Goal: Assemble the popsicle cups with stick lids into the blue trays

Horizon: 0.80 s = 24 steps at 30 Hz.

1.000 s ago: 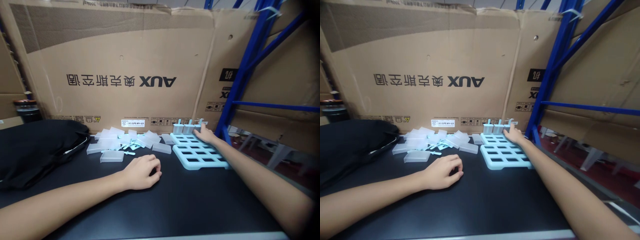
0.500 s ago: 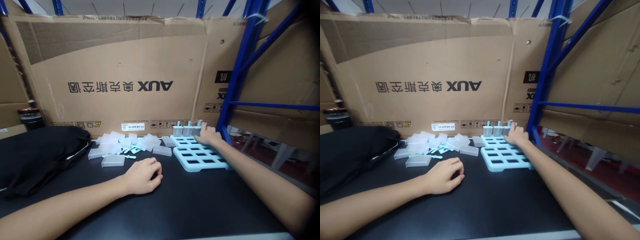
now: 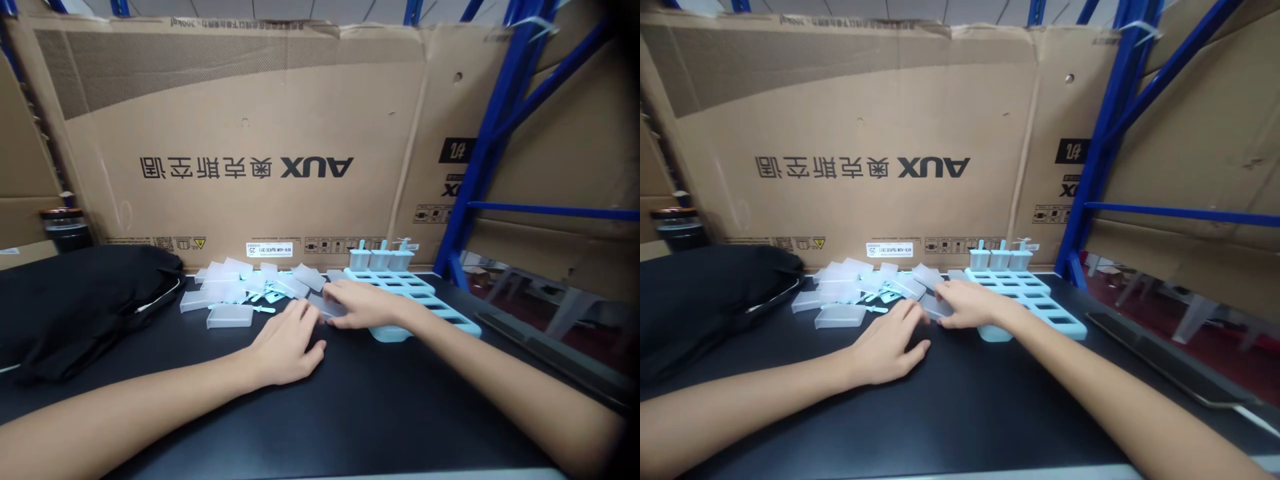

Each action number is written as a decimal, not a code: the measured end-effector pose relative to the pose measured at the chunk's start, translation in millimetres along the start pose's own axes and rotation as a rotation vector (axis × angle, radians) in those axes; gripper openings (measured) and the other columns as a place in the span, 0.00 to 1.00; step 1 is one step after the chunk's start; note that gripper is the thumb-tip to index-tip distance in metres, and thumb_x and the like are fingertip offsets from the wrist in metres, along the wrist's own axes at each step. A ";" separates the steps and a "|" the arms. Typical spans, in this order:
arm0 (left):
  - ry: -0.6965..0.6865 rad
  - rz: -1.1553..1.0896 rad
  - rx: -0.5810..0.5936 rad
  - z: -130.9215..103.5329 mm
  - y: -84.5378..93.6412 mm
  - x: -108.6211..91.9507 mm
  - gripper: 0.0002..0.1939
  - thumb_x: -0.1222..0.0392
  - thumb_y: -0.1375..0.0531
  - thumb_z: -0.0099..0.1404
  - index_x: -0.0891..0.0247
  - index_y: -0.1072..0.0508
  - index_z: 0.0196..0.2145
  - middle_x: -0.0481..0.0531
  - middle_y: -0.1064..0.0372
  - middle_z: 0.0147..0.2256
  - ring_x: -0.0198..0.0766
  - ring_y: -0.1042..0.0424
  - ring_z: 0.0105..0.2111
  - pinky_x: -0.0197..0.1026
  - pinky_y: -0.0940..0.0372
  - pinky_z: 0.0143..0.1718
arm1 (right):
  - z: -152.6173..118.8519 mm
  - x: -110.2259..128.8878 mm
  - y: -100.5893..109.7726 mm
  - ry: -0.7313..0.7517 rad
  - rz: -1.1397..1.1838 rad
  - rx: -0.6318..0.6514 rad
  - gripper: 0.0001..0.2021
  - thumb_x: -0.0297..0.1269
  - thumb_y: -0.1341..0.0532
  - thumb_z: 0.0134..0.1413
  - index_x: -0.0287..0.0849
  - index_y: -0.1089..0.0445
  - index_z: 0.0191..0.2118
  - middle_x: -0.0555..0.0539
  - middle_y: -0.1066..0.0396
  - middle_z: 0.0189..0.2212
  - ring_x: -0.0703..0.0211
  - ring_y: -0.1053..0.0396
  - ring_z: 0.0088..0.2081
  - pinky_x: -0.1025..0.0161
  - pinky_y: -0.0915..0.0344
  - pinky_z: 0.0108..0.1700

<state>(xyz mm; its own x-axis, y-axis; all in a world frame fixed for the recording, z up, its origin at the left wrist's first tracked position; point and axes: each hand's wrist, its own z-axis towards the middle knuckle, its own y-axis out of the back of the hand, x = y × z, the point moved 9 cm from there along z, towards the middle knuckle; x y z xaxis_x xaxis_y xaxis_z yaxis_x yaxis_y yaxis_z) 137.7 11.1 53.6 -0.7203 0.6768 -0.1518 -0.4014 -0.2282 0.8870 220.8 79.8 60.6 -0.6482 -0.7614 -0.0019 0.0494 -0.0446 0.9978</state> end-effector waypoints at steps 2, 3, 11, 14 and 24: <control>0.031 -0.020 -0.076 -0.2 6.2 4.1 0.19 0.53 0.44 0.63 0.59 0.40 0.50 0.56 0.40 0.51 0.48 0.39 0.52 0.47 0.34 0.46 | -4.8 9.7 -1.1 0.077 0.196 0.083 0.17 0.45 0.37 0.48 0.40 0.35 0.41 0.45 0.32 0.37 0.57 0.35 0.36 0.63 0.38 0.36; 0.036 -0.035 -0.078 -0.2 6.0 5.6 0.21 0.51 0.43 0.63 0.59 0.41 0.51 0.57 0.41 0.52 0.48 0.39 0.53 0.47 0.35 0.47 | -6.9 13.6 -0.7 0.111 0.283 0.115 0.19 0.46 0.36 0.47 0.41 0.35 0.42 0.46 0.32 0.37 0.59 0.35 0.35 0.64 0.38 0.36; 0.045 -0.191 0.024 0.7 -5.1 11.9 0.21 0.47 0.39 0.60 0.59 0.38 0.45 0.54 0.34 0.43 0.45 0.31 0.41 0.47 0.33 0.40 | -2.2 12.2 -5.2 0.104 0.624 0.125 0.13 0.44 0.49 0.61 0.41 0.33 0.42 0.47 0.31 0.41 0.59 0.34 0.42 0.62 0.38 0.45; -0.126 -0.302 -0.112 -1.0 8.9 -2.0 0.19 0.55 0.37 0.58 0.60 0.38 0.45 0.56 0.38 0.45 0.44 0.33 0.45 0.46 0.34 0.46 | 10.8 4.1 -8.0 0.054 0.534 0.020 0.16 0.42 0.52 0.63 0.40 0.31 0.41 0.45 0.30 0.42 0.57 0.33 0.43 0.60 0.38 0.46; -0.577 -0.314 -0.232 -15.8 25.6 -39.2 0.24 0.54 0.38 0.58 0.62 0.40 0.48 0.58 0.36 0.41 0.42 0.34 0.40 0.44 0.34 0.41 | 55.1 -2.3 -36.4 -0.119 -0.021 -0.027 0.23 0.41 0.54 0.62 0.49 0.40 0.61 0.39 0.26 0.37 0.46 0.29 0.37 0.57 0.39 0.34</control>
<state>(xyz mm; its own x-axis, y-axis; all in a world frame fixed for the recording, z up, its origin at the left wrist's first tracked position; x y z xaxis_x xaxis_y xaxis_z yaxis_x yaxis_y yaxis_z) 146.7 -32.3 75.3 -0.1608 0.9843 -0.0728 -0.6984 -0.0613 0.7131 178.6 118.8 27.9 -0.7352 -0.6777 -0.0136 0.0540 -0.0786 0.9954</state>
